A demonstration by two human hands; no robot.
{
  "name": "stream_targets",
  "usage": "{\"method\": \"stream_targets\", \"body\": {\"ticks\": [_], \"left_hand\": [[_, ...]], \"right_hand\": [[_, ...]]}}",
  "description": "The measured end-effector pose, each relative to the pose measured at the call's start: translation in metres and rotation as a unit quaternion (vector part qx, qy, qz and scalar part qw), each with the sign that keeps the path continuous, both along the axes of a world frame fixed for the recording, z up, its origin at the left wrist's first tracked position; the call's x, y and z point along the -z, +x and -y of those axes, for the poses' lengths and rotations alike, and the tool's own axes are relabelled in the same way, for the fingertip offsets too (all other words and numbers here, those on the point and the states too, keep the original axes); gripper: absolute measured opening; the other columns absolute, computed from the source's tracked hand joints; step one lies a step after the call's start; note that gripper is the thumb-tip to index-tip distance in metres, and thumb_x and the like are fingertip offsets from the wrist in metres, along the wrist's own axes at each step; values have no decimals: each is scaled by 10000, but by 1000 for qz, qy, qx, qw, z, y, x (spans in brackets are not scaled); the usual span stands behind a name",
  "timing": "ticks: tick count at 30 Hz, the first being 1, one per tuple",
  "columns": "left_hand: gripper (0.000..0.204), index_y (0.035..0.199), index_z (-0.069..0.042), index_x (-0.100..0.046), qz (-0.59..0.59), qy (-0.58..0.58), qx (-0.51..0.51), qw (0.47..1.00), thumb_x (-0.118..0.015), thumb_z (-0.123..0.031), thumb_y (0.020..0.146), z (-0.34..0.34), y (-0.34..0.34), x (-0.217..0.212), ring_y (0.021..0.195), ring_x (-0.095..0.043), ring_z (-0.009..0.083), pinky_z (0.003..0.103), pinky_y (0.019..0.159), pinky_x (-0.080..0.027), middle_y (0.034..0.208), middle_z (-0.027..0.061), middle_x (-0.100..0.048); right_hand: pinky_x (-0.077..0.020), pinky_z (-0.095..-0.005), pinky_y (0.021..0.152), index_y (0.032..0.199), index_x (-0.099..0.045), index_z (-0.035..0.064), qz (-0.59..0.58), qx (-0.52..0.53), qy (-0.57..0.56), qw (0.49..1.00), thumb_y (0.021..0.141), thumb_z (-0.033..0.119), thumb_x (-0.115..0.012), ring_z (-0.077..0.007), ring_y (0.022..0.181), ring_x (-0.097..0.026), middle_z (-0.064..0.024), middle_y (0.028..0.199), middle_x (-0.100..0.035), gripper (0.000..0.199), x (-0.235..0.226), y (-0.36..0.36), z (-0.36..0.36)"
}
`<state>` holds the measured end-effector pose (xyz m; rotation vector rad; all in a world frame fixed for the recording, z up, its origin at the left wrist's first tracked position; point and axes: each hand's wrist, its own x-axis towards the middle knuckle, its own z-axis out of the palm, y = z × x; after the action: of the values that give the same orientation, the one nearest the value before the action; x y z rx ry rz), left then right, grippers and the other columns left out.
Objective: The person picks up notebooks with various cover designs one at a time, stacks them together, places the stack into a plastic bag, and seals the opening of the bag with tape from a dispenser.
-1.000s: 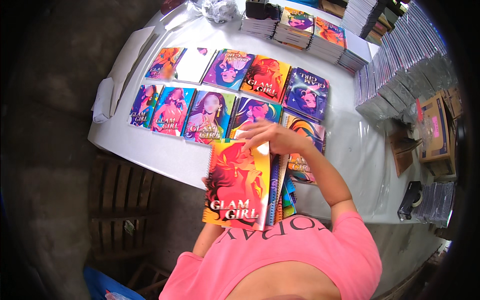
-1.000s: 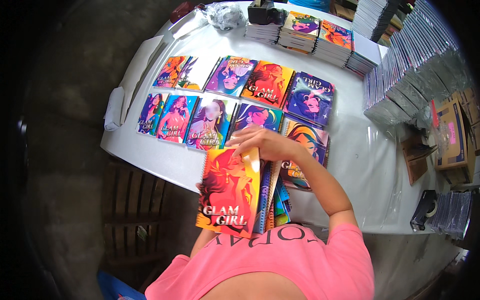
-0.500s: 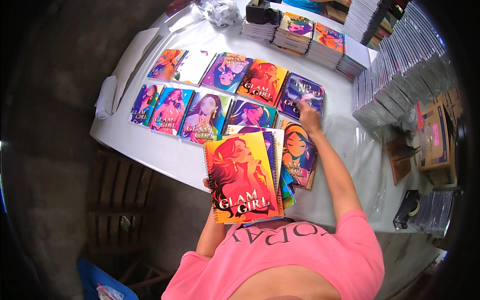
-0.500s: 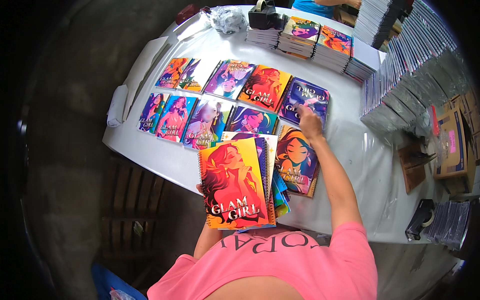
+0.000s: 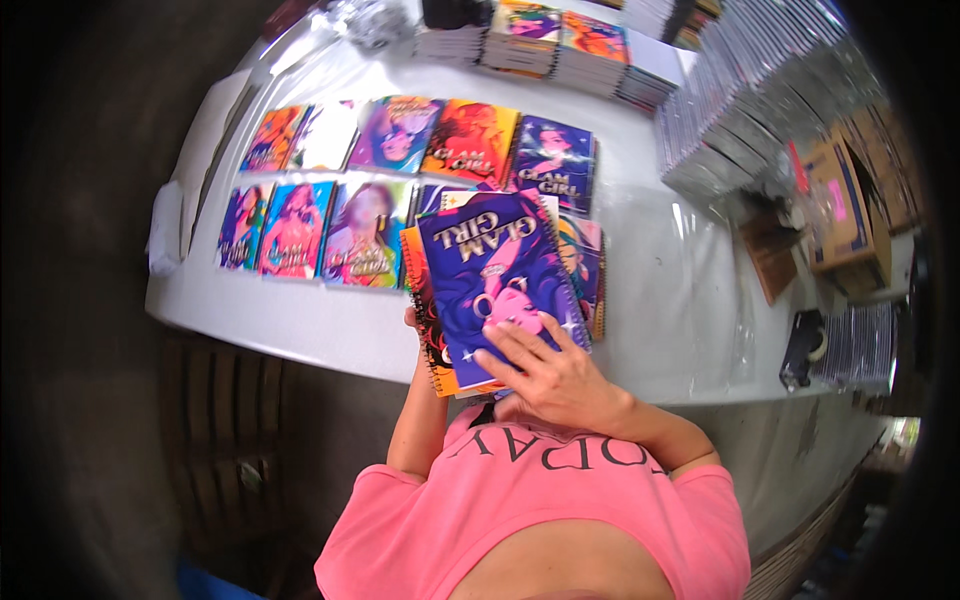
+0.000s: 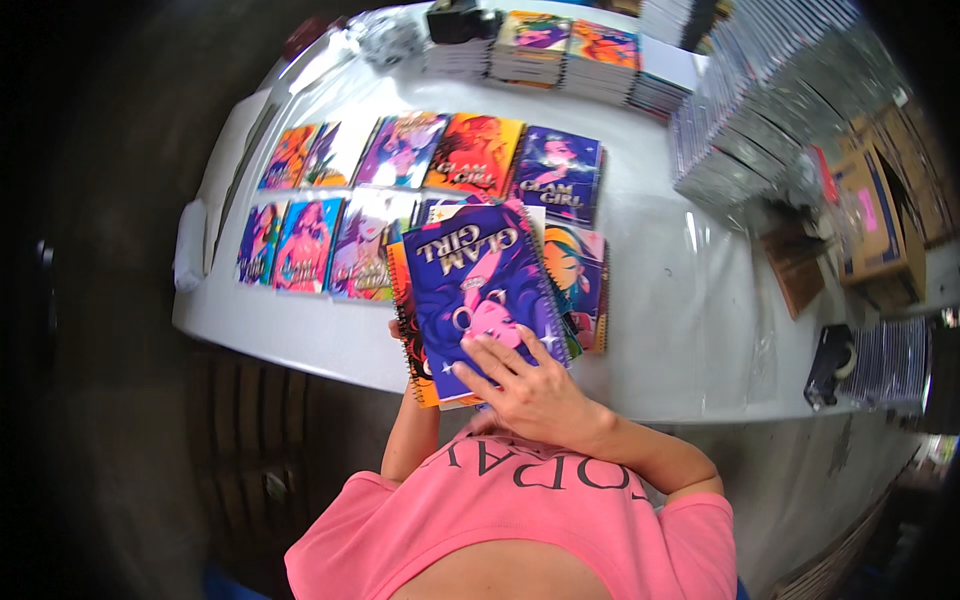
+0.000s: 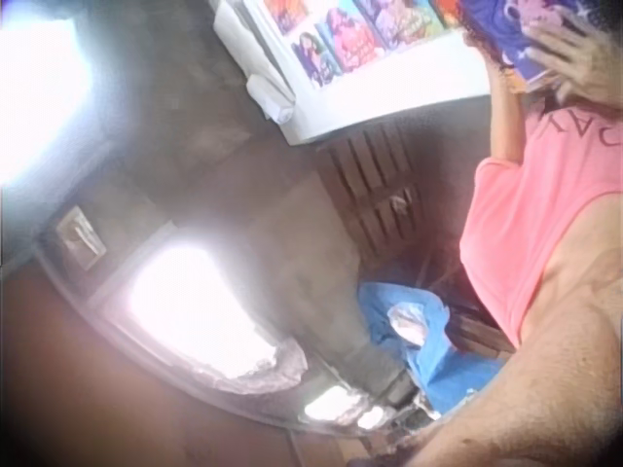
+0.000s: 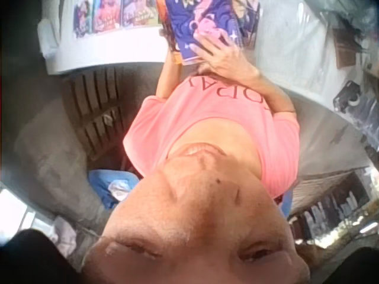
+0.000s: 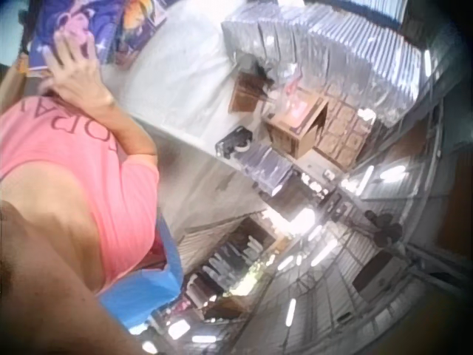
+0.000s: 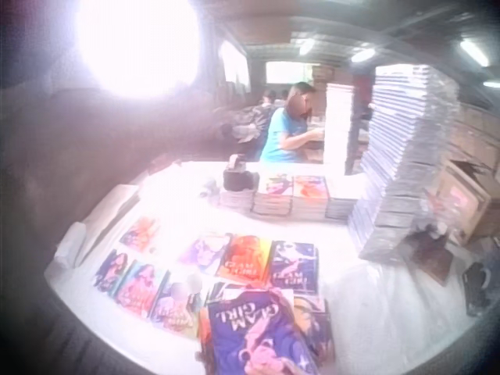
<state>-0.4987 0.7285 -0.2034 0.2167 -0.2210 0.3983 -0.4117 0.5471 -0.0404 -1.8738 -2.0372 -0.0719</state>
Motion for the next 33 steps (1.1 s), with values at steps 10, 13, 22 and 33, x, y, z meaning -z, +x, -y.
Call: {"method": "stream_targets", "body": {"ticks": [10,13,22,33], "left_hand": [[790,1357,-41,-331,-42,50,83,994,-437,-595,804,97,84,-43,1204,-434,272,421,1007,-358,1343,148,-413],[771,1348,-30,-342,-46,81,63,994,-383,-598,829,146,118,-54,1195,-440,266,405,1009,-351,1335,150,-420],[755,1322,5,-376,-152,313,-246,905,-223,-605,904,269,195,-100,1167,-456,249,357,1017,-328,1311,156,-441],[1145,1378,20,-238,-264,434,-346,789,-807,-503,534,294,209,-30,1232,-394,283,398,1040,-289,1293,185,-406]], "right_hand": [[-67,-587,1087,1289,-447,427,-9,101,222,970,754,289,-680,-261,1400,-155,-55,1517,-173,599,53,160,137],[15,-556,1108,1174,-543,318,66,3,282,957,768,321,-679,-203,1359,-284,-30,1356,-468,428,28,182,175],[-416,-337,858,1158,-433,58,-523,43,286,802,566,237,-816,-205,947,-538,-66,1044,-557,728,68,243,263],[-355,-379,1006,1421,-174,75,-620,98,188,755,490,232,-890,-233,1202,-416,-113,1285,-412,1185,111,258,256]]}}
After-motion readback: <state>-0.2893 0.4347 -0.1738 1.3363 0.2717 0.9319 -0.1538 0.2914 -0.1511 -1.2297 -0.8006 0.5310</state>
